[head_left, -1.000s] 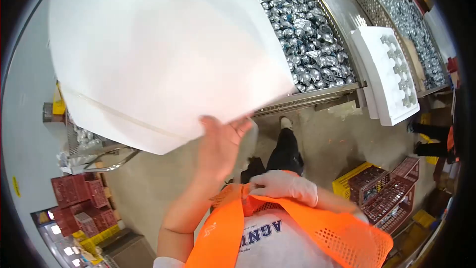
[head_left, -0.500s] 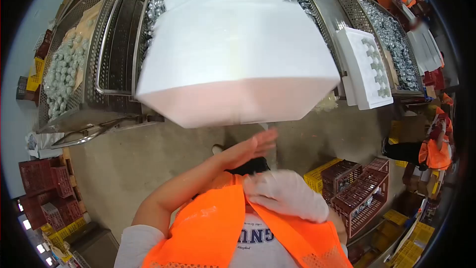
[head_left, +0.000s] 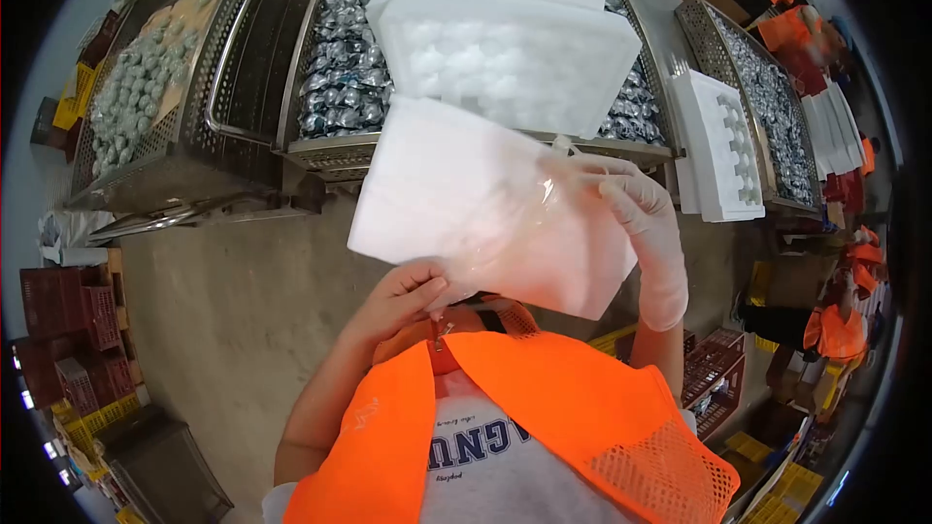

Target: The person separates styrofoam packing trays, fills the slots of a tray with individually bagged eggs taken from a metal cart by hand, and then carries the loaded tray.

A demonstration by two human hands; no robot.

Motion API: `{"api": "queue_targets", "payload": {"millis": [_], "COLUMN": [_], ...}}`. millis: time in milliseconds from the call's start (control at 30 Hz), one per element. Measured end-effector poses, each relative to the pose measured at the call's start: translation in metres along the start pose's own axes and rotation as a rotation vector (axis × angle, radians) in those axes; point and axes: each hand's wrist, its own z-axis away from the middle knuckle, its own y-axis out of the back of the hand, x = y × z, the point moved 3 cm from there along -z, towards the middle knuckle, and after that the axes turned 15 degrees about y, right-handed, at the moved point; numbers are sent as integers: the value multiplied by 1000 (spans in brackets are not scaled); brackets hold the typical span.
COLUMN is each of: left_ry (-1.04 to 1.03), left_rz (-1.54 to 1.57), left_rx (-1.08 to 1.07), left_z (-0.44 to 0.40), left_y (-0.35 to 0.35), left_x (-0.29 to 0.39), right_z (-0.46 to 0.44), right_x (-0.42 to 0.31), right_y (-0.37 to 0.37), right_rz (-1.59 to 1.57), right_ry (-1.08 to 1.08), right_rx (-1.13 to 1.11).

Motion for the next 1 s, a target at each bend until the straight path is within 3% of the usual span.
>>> {"api": "queue_targets", "payload": {"millis": [67,100,200,267,333,400,433,500,533,567,633,733,800,867,933,1000], "left_ry": [-106,-160,-261,-328,-374,-426,-438,-641,-740,-766,-822,-702,-938,-1029,-919,-437], "left_rz": [-158,-240,-377,-362,-318,-232,-220,-380,-461,-441,-391,-1119,-975,-1175,-1510,-1869], "left_rx": [24,32,32,70,92,119,19,4,-5,30,105,552,596,535,499,535], "left_z": [-2,-4,-10,-12,-15,-22,-27,-35,-38,-39,-35,-8,-17,-44,-105,-149], "left_y": [-7,-10,-22,-20,-18,-17,-15,-32,-41,-46,-57,-84,-107,-134,-129,-123], "left_x": [17,26,44,56,68,82,87,109,118,122,128,194,238,284,307,319], "right_z": [10,18,50,92,94,99,92,58,58,43,37,29,29,31,33,34], "right_x": [8,-7,-14,23,-27,-49,-57,-63,-38,-37,0,13,17,21,19,17], "right_y": [0,5,64,164,175,148,122,51,29,10,13,15,18,13,4,-9], "right_rz": [214,115,323,69,213,317,362,612,665,1022,1247,1303,1321,1367,1412,1453], "right_ry": [72,-33,-7,31,180,112,77,64,115,13,135,214,221,288,342,388], "right_rx": [193,303,236,660,906,731,648,190,92,-138,46,240,243,242,222,182]}}
